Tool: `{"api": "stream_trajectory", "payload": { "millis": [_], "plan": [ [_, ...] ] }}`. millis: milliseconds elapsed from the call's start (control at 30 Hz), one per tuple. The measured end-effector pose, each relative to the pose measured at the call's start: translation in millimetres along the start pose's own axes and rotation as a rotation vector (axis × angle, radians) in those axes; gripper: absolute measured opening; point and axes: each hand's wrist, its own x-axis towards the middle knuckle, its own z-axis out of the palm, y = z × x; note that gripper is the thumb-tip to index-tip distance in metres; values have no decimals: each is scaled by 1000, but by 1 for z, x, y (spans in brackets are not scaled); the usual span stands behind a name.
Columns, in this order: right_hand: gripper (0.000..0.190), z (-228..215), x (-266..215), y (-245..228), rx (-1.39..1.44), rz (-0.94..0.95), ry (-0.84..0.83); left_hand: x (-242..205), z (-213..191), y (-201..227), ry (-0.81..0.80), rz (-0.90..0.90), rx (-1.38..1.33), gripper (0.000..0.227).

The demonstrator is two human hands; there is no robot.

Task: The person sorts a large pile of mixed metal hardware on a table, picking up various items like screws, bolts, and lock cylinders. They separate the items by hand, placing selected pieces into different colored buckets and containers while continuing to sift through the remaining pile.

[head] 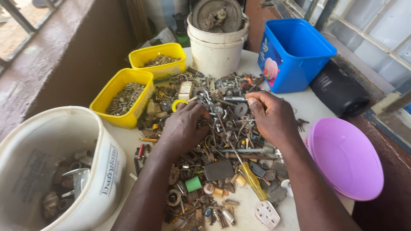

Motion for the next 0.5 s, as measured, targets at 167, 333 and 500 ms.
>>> {"api": "stream_trajectory", "payload": {
  "millis": [167,333,500],
  "plan": [
    [23,19,80,7,-275,-205,-133,0,16,-16,84,65,-19,32],
    [29,83,160,23,-565,-150,-321,3,19,-23,128,91,-74,33],
    [34,101,171,19,-902,-33,-527,-1,14,-19,97,93,-23,27]
  ]
}}
